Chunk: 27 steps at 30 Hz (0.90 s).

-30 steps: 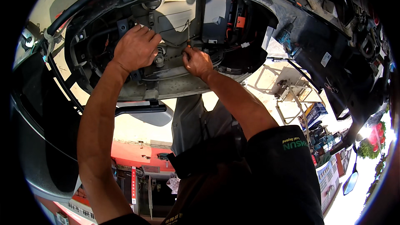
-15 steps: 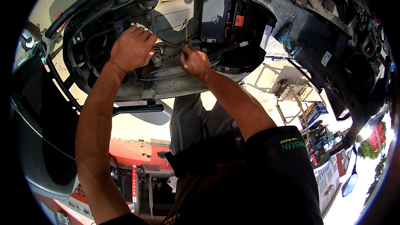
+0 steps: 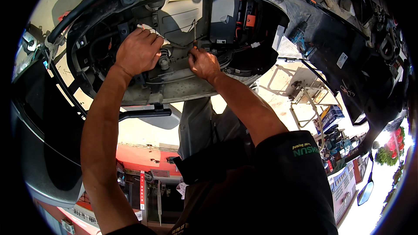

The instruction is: The person works on a scooter in a workshop, using a screwdriver to adjust components under the seat and a power drill to secure the seat. They also briefly handle a smartphone and search through a pile of tools before returning to the scooter.

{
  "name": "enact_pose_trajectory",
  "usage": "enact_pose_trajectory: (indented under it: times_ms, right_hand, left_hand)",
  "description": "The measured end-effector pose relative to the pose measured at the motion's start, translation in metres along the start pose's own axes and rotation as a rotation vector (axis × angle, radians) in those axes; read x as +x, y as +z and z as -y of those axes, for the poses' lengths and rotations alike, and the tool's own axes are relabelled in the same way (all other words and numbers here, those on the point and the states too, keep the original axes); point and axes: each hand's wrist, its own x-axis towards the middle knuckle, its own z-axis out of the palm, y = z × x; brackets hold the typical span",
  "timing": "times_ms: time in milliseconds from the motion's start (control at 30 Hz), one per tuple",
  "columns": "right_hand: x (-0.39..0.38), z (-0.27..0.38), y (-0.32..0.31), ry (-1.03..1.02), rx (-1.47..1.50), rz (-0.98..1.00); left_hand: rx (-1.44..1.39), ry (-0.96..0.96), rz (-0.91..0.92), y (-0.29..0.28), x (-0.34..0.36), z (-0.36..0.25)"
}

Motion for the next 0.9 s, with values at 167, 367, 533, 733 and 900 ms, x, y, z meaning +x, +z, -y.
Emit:
enact_pose_trajectory:
  times_ms: [167,367,533,733,900]
  right_hand:
    - [0.0000,0.0017,-0.0025,0.008,0.008,0.008]
    - [-0.0001,0.0016,-0.0015,-0.001,-0.001,-0.002]
    - [0.0002,0.0007,-0.0012,-0.006,-0.004,0.006]
    - [0.0002,0.0031,-0.0044,0.007,-0.009,0.024]
    - [0.0003,0.0027,-0.0048,0.019,-0.009,0.038]
  left_hand:
    - [-0.006,-0.002,0.012,-0.0003,0.0001,0.0004]
    - [-0.026,0.044,-0.084,0.0035,0.0002,0.0020]
    - [-0.022,0.047,-0.089,0.0040,0.0000,0.0027]
    - [-0.020,0.044,-0.089,0.0047,-0.0003,0.0026]
    - [-0.015,0.048,-0.099,0.0052,-0.0007,0.0027]
